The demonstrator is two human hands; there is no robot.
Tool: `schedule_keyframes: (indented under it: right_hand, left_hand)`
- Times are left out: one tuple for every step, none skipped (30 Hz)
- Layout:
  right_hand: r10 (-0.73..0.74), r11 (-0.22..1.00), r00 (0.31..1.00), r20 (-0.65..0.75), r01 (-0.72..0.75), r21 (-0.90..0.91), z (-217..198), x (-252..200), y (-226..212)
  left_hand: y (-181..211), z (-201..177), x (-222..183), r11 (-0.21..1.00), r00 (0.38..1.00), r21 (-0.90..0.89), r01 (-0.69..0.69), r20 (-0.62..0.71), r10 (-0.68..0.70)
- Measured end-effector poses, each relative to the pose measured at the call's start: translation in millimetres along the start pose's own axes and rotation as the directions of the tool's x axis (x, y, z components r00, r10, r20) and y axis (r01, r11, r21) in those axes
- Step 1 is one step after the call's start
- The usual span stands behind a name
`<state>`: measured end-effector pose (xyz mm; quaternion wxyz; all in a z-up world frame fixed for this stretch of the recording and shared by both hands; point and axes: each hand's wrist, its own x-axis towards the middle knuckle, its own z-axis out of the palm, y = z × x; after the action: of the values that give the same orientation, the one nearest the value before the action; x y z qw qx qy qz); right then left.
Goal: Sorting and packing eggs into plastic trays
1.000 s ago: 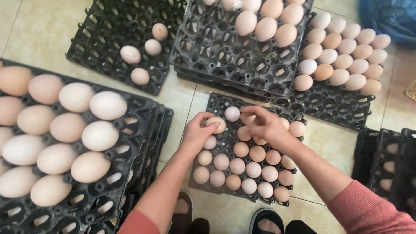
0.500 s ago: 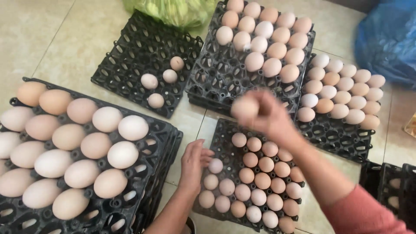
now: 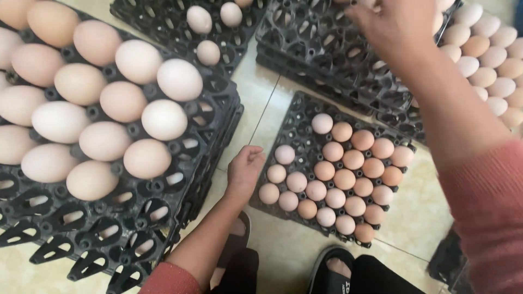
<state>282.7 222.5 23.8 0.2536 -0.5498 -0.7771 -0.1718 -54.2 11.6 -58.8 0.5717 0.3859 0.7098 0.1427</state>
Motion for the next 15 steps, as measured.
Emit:
schedule_keyframes:
  right_hand:
    - [0.009, 0.992, 0.986, 0.167, -0.029, 0.122, -36.4, -14.2, -19.1]
    - [-0.008, 0.969, 0.945, 0.328, -0.074, 0.237, -73.5, -27.9, -37.6]
    - [-0.002, 0.969, 0.944, 0.329, -0.079, 0.233, -78.4, -62.5, -47.9]
    - [0.134, 0.908, 0.863, 0.487, -0.304, 0.288, -83.8, -97.0, -58.0]
    - [0.235, 0.800, 0.733, 0.638, -0.519, 0.301, -89.4, -132.0, -68.7]
    - [0.243, 0.798, 0.731, 0.637, -0.524, 0.297, -96.3, -157.1, -77.3]
    - [0.306, 0.754, 0.663, 0.683, -0.607, 0.251, -101.7, -181.3, -86.8]
    - [0.363, 0.703, 0.587, 0.724, -0.682, 0.200, -106.5, -205.4, -96.6]
    - [0.372, 0.699, 0.584, 0.722, -0.688, 0.196, -111.0, -217.7, -99.3]
    - [0.423, 0.489, 0.517, 0.744, -0.822, 0.293, -115.3, -230.4, -101.9]
    - [0.456, 0.242, 0.438, 0.775, -0.899, 0.366, -122.0, -244.6, -104.9]
    - [0.465, 0.236, 0.430, 0.774, -0.903, 0.359, -130.2, -243.8, -111.8]
    - [0.467, 0.241, 0.394, 0.792, -0.918, 0.314, -137.3, -241.0, -116.8]
    - [0.469, 0.245, 0.357, 0.808, -0.931, 0.269, -144.5, -237.4, -122.0]
    - [0.477, 0.244, 0.357, 0.803, -0.932, 0.269, -140.8, -244.1, -123.4]
  left_hand:
    - [-0.9, -1.3, -4.1, 0.999, 0.999, 0.022, -0.032, 0.011, 0.032]
    - [-1.0, -2.3, -8.7, 0.997, 0.998, 0.044, -0.064, 0.022, 0.063]
    - [-5.3, -4.1, -12.1, 0.997, 0.998, 0.047, -0.065, 0.027, 0.063]
    - [-9.2, -5.5, -15.7, 0.987, 0.992, 0.105, -0.123, 0.037, 0.120]
    - [-12.9, -7.4, -19.1, 0.970, 0.983, 0.163, -0.182, 0.052, 0.176]
    - [-24.2, -1.4, -19.0, 0.968, 0.982, 0.168, -0.185, 0.057, 0.178]
    - [-34.8, 3.0, -17.1, 0.869, 0.920, 0.311, -0.386, 0.061, 0.387]
    - [-45.6, 7.4, -14.9, 0.708, 0.813, 0.441, -0.552, 0.097, 0.574]
    - [-42.3, 14.4, -18.3, 0.703, 0.811, 0.443, -0.557, 0.106, 0.576]
    - [-39.3, 21.8, -21.5, 0.562, 0.722, 0.511, -0.650, 0.184, 0.667]
    - [-37.4, 30.6, -27.0, 0.406, 0.623, 0.558, -0.724, 0.274, 0.733]
    - [-36.6, 39.8, -25.8, 0.403, 0.621, 0.553, -0.729, 0.285, 0.730]
    - [-33.8, 49.7, -22.6, 0.296, 0.578, 0.583, -0.757, 0.386, 0.718]
    - [-30.6, 59.3, -19.6, 0.185, 0.535, 0.598, -0.780, 0.484, 0.693]
    - [-22.2, 60.9, -16.5, 0.178, 0.527, 0.594, -0.785, 0.489, 0.695]
